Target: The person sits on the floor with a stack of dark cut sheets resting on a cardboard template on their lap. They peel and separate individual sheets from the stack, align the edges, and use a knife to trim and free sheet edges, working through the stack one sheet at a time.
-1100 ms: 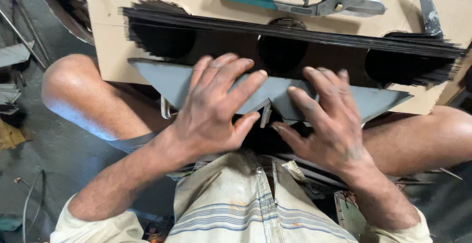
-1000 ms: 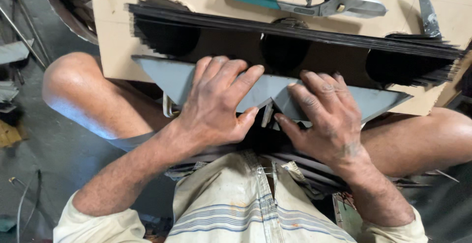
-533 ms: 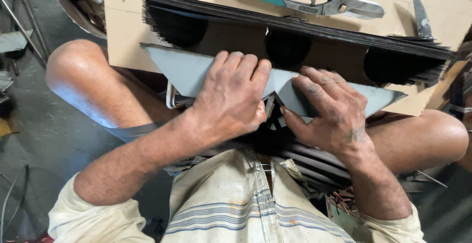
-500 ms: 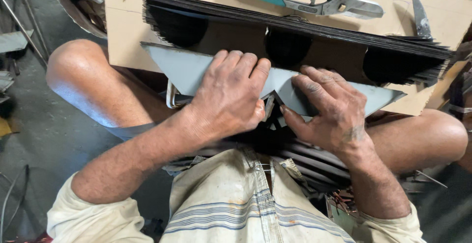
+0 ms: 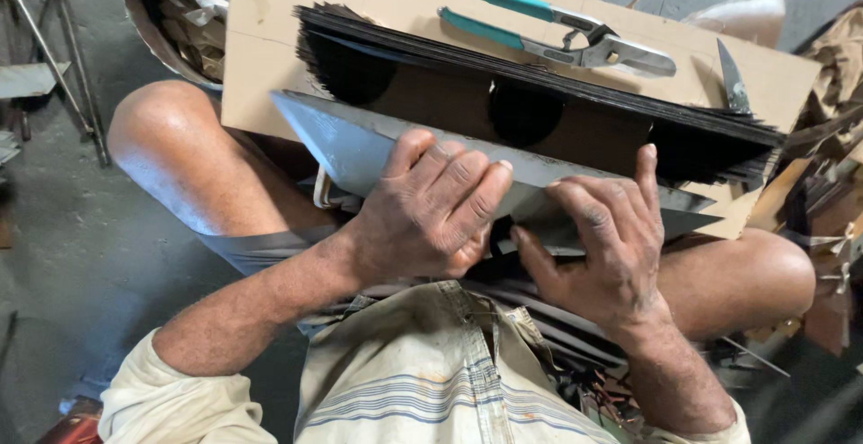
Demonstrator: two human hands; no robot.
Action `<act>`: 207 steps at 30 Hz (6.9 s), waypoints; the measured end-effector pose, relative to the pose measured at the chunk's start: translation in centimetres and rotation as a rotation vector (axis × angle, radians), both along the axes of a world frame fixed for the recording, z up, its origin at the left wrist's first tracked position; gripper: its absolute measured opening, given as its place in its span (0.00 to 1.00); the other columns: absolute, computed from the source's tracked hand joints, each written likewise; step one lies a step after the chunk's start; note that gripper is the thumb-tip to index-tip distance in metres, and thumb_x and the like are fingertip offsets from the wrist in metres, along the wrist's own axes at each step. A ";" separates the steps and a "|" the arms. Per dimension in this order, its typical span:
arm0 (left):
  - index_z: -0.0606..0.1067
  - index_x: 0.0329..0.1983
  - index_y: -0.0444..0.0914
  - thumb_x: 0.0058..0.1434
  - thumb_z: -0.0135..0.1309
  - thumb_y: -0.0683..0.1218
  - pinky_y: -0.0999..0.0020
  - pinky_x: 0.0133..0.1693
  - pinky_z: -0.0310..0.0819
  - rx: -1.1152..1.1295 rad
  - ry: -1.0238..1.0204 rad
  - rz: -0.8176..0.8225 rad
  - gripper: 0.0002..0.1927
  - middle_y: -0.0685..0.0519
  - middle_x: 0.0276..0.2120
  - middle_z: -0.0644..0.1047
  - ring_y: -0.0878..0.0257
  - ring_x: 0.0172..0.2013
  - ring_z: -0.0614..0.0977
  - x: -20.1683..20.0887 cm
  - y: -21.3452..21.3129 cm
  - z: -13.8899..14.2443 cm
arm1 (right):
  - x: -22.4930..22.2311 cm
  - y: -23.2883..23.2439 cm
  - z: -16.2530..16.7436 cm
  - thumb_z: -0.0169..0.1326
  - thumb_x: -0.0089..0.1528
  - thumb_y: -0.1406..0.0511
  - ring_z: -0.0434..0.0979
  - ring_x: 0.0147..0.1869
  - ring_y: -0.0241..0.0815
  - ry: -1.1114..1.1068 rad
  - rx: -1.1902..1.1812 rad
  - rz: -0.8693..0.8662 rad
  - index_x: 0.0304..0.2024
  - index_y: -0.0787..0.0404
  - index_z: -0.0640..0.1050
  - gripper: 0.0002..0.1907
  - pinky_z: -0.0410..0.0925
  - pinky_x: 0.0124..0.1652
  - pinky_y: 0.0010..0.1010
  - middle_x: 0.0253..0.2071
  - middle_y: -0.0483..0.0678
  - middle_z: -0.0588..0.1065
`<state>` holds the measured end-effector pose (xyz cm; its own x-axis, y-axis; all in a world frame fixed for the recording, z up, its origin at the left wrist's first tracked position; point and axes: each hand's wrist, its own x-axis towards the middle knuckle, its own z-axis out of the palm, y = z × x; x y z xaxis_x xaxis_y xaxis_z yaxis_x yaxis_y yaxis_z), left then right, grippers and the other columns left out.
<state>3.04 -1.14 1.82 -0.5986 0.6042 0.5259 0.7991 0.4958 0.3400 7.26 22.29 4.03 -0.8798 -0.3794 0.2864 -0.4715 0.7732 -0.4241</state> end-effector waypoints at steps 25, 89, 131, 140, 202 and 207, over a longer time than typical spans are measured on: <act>0.72 0.65 0.39 0.74 0.59 0.37 0.71 0.57 0.77 1.176 -0.476 0.507 0.18 0.49 0.53 0.76 0.64 0.51 0.81 2.0 -6.0 -4.5 | 0.3 -4.7 0.4 0.65 0.62 0.74 0.80 0.43 0.48 0.086 0.181 -0.049 0.50 0.64 0.81 0.13 0.76 0.57 0.42 0.40 0.51 0.78; 0.65 0.69 0.36 0.62 0.63 0.31 0.72 0.57 0.79 0.911 -0.772 0.348 0.33 0.46 0.49 0.79 0.63 0.51 0.84 -9.3 -14.9 -7.3 | -19.1 -17.8 0.4 0.62 0.59 0.73 0.83 0.37 0.48 0.013 0.202 0.265 0.42 0.69 0.79 0.10 0.76 0.39 0.36 0.33 0.52 0.80; 0.66 0.32 0.38 0.59 0.65 0.34 0.67 0.45 0.79 0.785 -0.564 0.393 0.17 0.43 0.47 0.81 0.54 0.46 0.85 -10.0 -14.8 -7.1 | -19.3 -17.2 0.2 0.64 0.59 0.74 0.83 0.39 0.51 0.015 0.157 0.202 0.44 0.69 0.79 0.12 0.75 0.39 0.38 0.34 0.54 0.78; 0.65 0.28 0.37 0.59 0.64 0.33 0.65 0.45 0.80 0.763 -0.482 0.396 0.17 0.43 0.47 0.80 0.53 0.48 0.84 -10.1 -14.4 -6.9 | -19.5 -16.7 0.6 0.63 0.58 0.73 0.83 0.38 0.51 0.016 0.142 0.204 0.43 0.70 0.79 0.12 0.76 0.39 0.38 0.33 0.54 0.79; 0.68 0.58 0.33 0.61 0.63 0.41 0.67 0.61 0.75 1.139 -0.890 0.362 0.25 0.43 0.54 0.78 0.60 0.57 0.80 -8.6 -13.9 -6.6 | -18.7 -17.7 0.5 0.61 0.59 0.73 0.80 0.36 0.47 0.088 0.140 0.294 0.47 0.68 0.77 0.14 0.77 0.46 0.38 0.36 0.50 0.77; 0.68 0.69 0.28 0.71 0.57 0.51 0.61 0.66 0.73 1.134 -0.963 0.294 0.30 0.42 0.61 0.77 0.55 0.59 0.81 -9.0 -15.1 -5.3 | -16.7 -15.2 0.8 0.62 0.57 0.71 0.81 0.38 0.51 0.063 0.173 0.260 0.50 0.67 0.78 0.18 0.74 0.39 0.38 0.37 0.52 0.78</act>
